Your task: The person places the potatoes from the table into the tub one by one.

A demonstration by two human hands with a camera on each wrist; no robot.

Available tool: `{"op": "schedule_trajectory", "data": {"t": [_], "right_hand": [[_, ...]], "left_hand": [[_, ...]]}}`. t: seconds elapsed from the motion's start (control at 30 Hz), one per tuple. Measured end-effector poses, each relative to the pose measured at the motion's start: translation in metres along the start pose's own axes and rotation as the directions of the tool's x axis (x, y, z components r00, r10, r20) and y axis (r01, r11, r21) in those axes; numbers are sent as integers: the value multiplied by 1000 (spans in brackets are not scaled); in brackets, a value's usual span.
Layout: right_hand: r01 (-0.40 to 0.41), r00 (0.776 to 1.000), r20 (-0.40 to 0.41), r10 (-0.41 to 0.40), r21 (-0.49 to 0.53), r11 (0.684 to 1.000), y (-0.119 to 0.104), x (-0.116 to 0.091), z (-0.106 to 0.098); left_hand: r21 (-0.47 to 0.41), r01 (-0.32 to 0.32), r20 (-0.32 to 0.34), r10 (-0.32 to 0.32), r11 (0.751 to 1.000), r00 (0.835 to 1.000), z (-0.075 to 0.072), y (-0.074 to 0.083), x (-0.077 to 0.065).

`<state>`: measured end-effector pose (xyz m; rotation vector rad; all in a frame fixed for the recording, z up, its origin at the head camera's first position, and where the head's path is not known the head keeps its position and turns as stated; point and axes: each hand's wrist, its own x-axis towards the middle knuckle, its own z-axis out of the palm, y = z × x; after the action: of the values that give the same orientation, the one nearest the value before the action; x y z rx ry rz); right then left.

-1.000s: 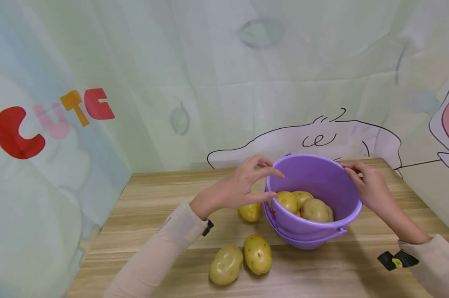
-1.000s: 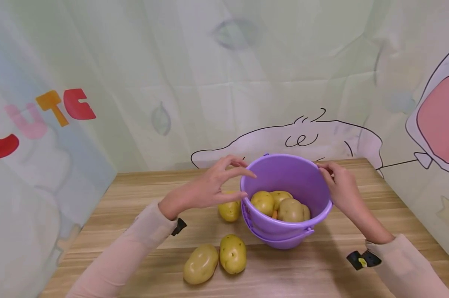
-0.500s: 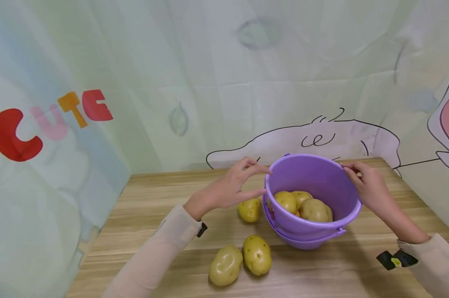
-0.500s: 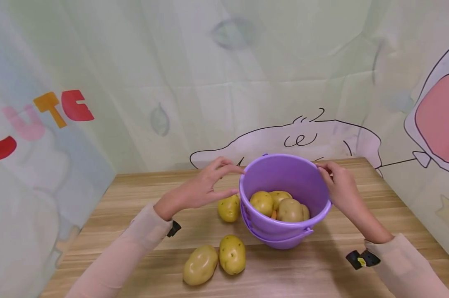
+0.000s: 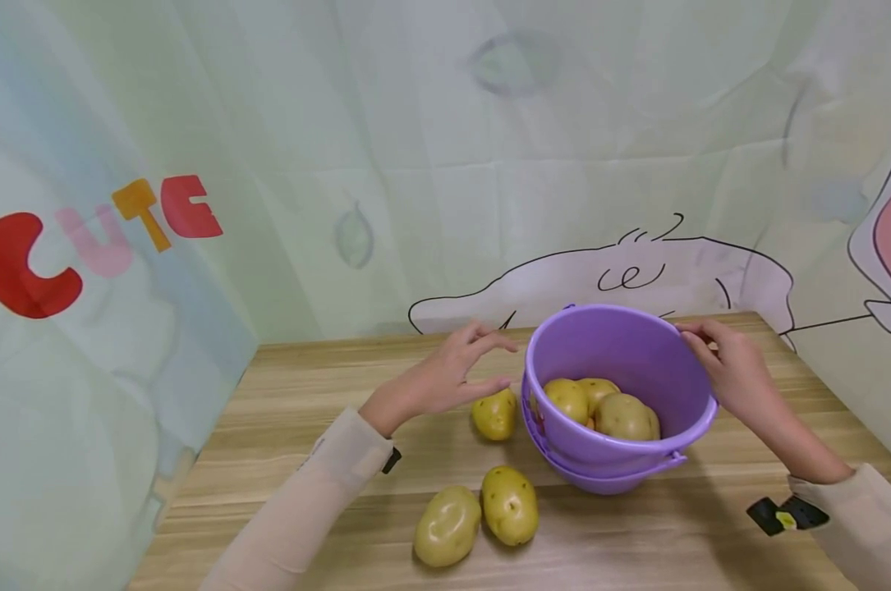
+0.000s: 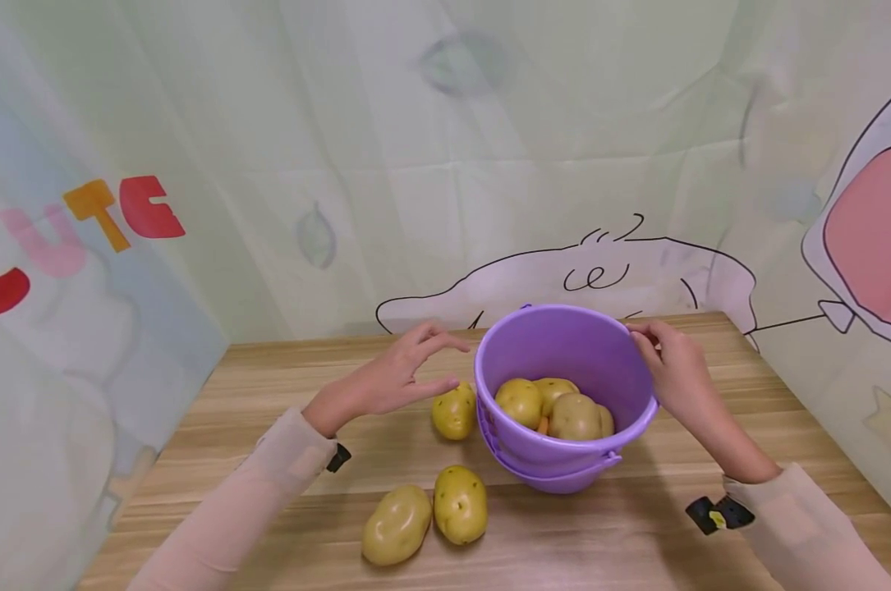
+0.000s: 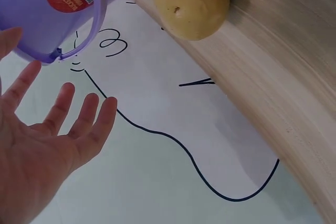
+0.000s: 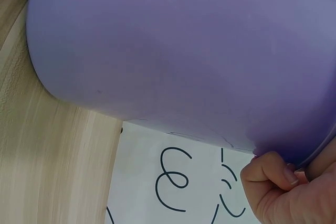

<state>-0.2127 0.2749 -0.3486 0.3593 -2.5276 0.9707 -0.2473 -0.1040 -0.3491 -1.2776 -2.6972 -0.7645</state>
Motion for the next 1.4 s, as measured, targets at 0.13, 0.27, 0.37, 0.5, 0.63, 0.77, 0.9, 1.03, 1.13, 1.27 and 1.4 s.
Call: {"op": "schedule_trajectory", "data": {"t": [0.13, 0.27, 0.37, 0.5, 0.63, 0.77, 0.9, 1.03, 1.13, 1.27, 1.4], "right_hand": [[-5, 1000, 2, 5, -1, 1000, 0, 0, 0], [-8, 1000, 1, 8, 1, 1000, 1, 0, 0], [-8, 1000, -1, 8, -1, 1000, 1, 0, 1], [-5, 1000, -3, 5, -1, 1000, 2, 0, 1], [0, 1000, -9, 0, -1, 1000, 2, 1, 1], [2, 1000, -14, -2, -11, 1000, 2, 1, 1], [7, 1000, -16, -7, -13, 1000, 3, 1, 1], [6, 1000, -13, -6, -7, 1000, 3, 1, 2], [7, 1000, -11, -7, -2, 1000, 3, 1, 1], [9, 1000, -10, -9, -1, 1000, 3, 1, 1], [6, 1000, -10, -6, -2, 1000, 4, 1, 1]], "left_hand": [[-2, 30, 23, -30, 1000, 999, 3, -3, -1], [-4, 46, 48, -46, 999, 998, 5, -5, -2], [0, 46, 65, -46, 999, 997, 6, -7, -3], [6, 52, 95, -52, 999, 994, 9, -10, -3], [3, 70, 124, -70, 998, 990, 12, -12, -3], [5, 76, 147, -76, 997, 986, 15, -14, -3], [24, 74, 163, -77, 997, 984, 19, -16, -3], [40, 94, 182, -100, 995, 978, 23, -17, -3], [42, 130, 208, -136, 991, 969, 26, -17, -2], [38, 152, 235, -157, 988, 959, 30, -17, -1], [41, 134, 241, -140, 990, 960, 36, -19, 0]]}}
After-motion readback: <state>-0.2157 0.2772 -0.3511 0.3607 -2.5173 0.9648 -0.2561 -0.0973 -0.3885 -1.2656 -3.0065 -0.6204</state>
